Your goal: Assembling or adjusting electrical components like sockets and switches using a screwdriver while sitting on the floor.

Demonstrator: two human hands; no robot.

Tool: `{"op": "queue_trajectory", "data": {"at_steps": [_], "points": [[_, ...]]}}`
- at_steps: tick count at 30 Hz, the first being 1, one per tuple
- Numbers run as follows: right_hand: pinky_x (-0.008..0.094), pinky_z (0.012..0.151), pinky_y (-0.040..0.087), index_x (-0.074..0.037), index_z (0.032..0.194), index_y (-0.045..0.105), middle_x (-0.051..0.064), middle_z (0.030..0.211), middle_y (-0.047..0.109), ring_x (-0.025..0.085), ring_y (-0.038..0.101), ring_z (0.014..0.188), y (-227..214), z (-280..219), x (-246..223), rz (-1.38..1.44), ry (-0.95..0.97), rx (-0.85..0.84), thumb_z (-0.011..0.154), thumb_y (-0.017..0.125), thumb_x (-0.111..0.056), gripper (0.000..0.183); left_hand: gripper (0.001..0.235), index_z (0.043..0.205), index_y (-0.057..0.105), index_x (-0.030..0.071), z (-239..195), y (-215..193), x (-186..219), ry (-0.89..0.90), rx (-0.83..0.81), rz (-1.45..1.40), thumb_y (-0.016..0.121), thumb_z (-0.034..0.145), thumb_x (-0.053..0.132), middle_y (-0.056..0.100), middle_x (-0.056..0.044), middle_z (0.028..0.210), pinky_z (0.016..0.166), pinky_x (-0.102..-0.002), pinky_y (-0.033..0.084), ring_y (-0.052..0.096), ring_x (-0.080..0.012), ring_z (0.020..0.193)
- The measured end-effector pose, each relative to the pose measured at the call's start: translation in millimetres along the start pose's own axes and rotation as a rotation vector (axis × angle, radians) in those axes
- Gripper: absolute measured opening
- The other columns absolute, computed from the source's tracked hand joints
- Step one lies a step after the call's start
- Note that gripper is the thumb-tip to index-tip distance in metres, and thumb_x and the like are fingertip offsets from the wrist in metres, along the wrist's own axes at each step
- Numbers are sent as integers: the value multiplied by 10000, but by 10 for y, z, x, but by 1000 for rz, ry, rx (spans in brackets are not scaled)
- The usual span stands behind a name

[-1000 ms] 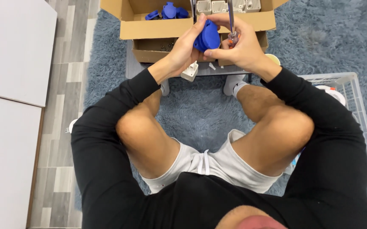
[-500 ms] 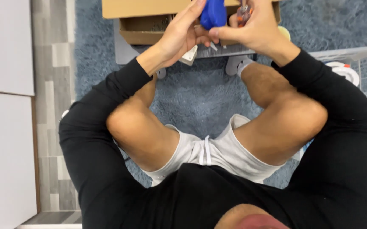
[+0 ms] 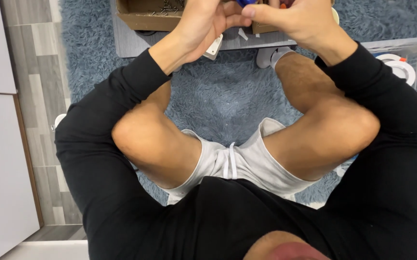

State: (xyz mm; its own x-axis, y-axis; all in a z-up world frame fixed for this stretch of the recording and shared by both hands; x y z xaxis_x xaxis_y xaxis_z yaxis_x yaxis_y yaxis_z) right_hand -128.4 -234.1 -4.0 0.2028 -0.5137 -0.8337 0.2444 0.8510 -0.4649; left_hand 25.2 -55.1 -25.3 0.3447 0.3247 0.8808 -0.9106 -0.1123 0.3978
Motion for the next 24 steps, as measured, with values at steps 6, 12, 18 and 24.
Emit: {"op": "queue_trajectory", "data": {"at_steps": [6, 12, 18, 24], "points": [[220, 542, 456, -8, 981, 688, 57, 694, 571, 128, 506, 542, -5, 23, 216, 254, 197, 70, 1308, 635, -55, 334, 250, 1222, 727, 60, -35, -9, 121, 34, 123, 62, 697, 1110, 281, 733, -63, 1144, 980, -364, 602, 704, -162, 1150], [187, 439, 438, -31, 1017, 716, 74, 852, 684, 57, 480, 536, 63, 106, -105, 311, 399, -49, 1234, 477, -341, 448, 284, 1130, 803, 1, -91, 111, 316, 155, 250, 568, 837, 1023, 261, 805, -91, 1019, 789, -272, 640, 753, -144, 910], [167, 442, 475, 8, 1186, 699, 112, 1140, 781, 31, 507, 579, 66, 87, -156, 236, 330, -52, 1250, 599, -284, 316, 206, 1056, 804, -7, -105, 181, 386, 202, 217, 638, 862, 1043, 190, 761, -57, 922, 662, -223, 539, 647, -101, 783], [205, 539, 478, -39, 951, 655, 37, 728, 592, 106, 556, 584, -36, -52, 372, 211, 322, 13, 1350, 659, -131, 409, 307, 1228, 785, 28, -92, 74, 139, 63, 182, 512, 804, 1053, 280, 836, -111, 1121, 827, -241, 668, 807, -153, 982]]}}
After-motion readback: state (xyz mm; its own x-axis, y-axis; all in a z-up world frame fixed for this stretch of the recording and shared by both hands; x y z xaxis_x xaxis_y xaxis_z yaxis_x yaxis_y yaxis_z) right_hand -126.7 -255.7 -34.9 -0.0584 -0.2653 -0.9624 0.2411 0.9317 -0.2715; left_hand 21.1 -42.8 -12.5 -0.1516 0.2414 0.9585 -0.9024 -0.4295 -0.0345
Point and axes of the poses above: each hand's wrist, its own z-axis towards the middle knuckle, its own y-axis out of the palm, x = y × z, the point moved 3 cm from there along z, towards the middle knuckle
